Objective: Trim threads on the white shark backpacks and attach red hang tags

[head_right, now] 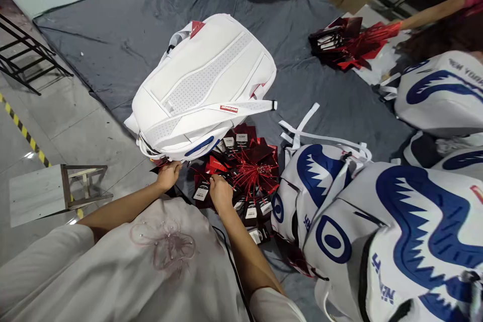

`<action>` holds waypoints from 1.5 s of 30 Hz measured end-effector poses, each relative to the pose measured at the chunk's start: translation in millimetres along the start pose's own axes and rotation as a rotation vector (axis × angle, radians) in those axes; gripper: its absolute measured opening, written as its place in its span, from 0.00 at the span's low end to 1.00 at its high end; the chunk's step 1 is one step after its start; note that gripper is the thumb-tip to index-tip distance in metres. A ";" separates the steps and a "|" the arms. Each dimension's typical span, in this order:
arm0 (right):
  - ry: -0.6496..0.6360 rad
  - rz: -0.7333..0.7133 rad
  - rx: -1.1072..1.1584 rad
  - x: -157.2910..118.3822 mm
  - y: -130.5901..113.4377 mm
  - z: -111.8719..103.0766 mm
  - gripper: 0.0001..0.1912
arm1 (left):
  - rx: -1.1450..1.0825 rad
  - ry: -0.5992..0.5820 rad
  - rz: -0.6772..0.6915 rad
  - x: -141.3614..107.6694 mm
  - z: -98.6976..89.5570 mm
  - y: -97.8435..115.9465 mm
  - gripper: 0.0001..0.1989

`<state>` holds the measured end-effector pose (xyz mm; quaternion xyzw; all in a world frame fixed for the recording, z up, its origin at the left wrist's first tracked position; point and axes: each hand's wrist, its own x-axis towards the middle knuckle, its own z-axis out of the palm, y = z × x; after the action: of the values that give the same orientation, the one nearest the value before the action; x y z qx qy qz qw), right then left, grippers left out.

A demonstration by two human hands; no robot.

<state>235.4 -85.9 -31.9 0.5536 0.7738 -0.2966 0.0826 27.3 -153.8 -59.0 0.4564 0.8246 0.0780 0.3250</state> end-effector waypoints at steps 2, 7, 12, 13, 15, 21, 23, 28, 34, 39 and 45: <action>-0.021 0.014 -0.073 -3.4 -4.3 5.6 0.11 | 0.020 0.005 0.007 0.3 0.1 0.2 0.15; -0.050 0.000 -0.192 4.4 -9.7 26.4 0.10 | 0.074 0.028 0.033 1.2 1.8 -0.6 0.16; -0.011 -0.018 -0.229 11.3 -11.1 31.5 0.14 | 0.120 0.046 0.139 -3.0 0.9 -3.0 0.16; 0.027 -0.030 -0.233 10.8 -10.7 28.5 0.15 | 0.127 0.041 0.178 -4.8 0.3 -2.5 0.17; 0.128 -0.084 -0.218 10.2 -10.4 20.0 0.16 | 0.135 0.025 0.258 -8.0 -0.4 0.3 0.16; 0.218 -0.370 0.430 29.9 -26.2 8.9 0.14 | 0.159 0.069 0.413 -5.6 5.3 14.0 0.15; 0.185 -0.384 0.597 40.5 -34.2 14.0 0.12 | 0.172 0.096 0.440 -4.2 7.3 16.2 0.14; 0.160 -0.336 0.729 55.6 -41.1 24.7 0.11 | 0.169 0.178 0.426 -9.5 4.7 12.1 0.13; 0.059 -0.354 0.809 64.2 -44.8 34.2 0.07 | -0.107 0.179 0.411 2.7 7.9 -6.7 0.15; 0.103 -0.263 0.867 69.6 -48.4 39.7 0.06 | -0.329 0.161 0.532 13.3 14.9 -5.0 0.15; 0.180 -0.160 0.913 56.2 -43.4 18.9 0.14 | -0.120 0.338 0.653 16.6 20.8 -4.2 0.15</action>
<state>171.3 -60.1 -56.9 0.4955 0.6086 -0.5627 -0.2598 30.8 -146.4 -84.6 0.6562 0.6717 0.2999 0.1682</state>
